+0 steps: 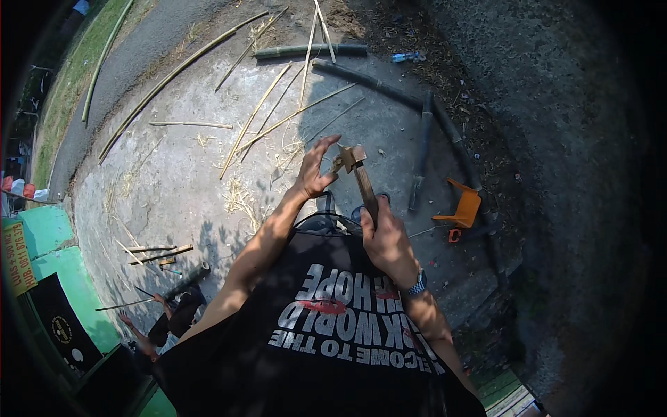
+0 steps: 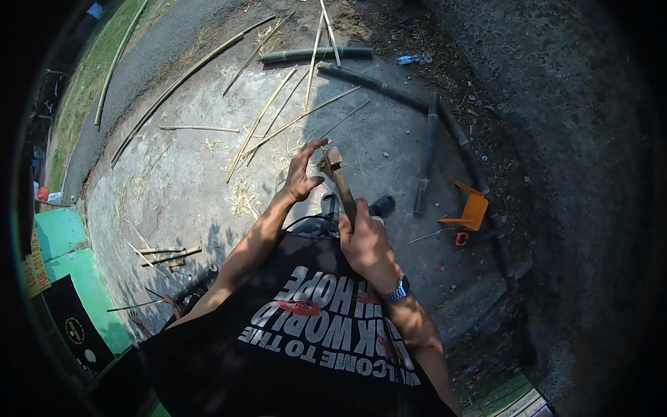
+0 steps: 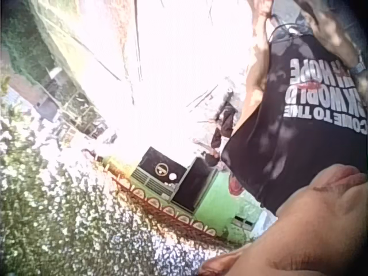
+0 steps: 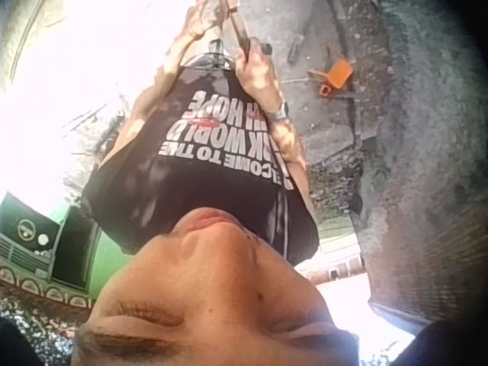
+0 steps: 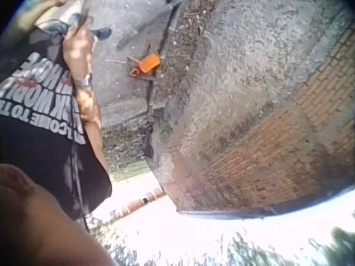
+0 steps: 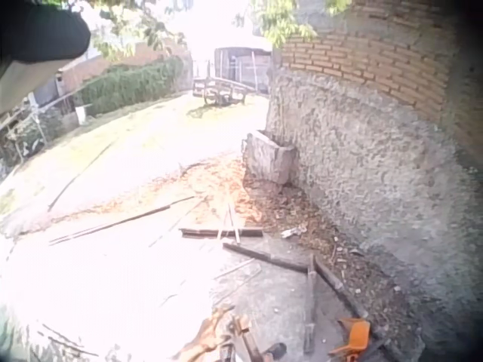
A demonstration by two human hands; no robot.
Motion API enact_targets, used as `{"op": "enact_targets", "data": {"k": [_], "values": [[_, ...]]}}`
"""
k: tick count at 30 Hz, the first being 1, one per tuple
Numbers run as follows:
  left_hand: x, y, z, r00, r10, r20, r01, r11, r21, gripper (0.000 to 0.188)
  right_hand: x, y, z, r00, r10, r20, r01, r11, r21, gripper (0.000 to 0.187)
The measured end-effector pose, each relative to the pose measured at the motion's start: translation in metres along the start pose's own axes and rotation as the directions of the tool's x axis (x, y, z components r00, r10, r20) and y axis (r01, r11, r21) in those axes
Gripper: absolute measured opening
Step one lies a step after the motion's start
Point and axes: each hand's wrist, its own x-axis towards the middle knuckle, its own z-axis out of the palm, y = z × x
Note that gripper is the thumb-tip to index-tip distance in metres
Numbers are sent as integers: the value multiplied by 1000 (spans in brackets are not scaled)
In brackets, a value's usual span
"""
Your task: The person uses a hatchet to split and shave strips of bamboo and then uses a hand saw to cut through a thick bamboo pole.
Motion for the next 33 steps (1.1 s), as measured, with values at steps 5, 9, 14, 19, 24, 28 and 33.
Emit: {"op": "enact_targets", "data": {"k": [5,9,14,19,24,28,33], "values": [[112,132,-89,976,106,-189,-128,986,-108,96,-9,3,13,947,-259,-190,217,951,-219,36],[153,212,-75,878,454,155,-475,782,404,112,-5,-12,1,994,-106,9,106,987,-122,33],[133,159,-17,924,150,352,-348,713,609,113,-14,-8,28,980,-145,135,160,981,-110,29],[163,250,-105,836,513,195,-544,730,413,113,-18,-4,33,960,-255,-120,222,947,-232,48],[109,123,-3,967,-99,235,-79,758,647,114,-9,-1,20,985,-144,98,160,969,-188,49],[161,210,-58,943,302,138,-331,839,431,104,5,-16,14,977,-177,118,188,978,-87,35],[181,252,-122,929,354,108,-367,850,378,113,23,-9,1,986,-60,156,61,998,4,31]]}}
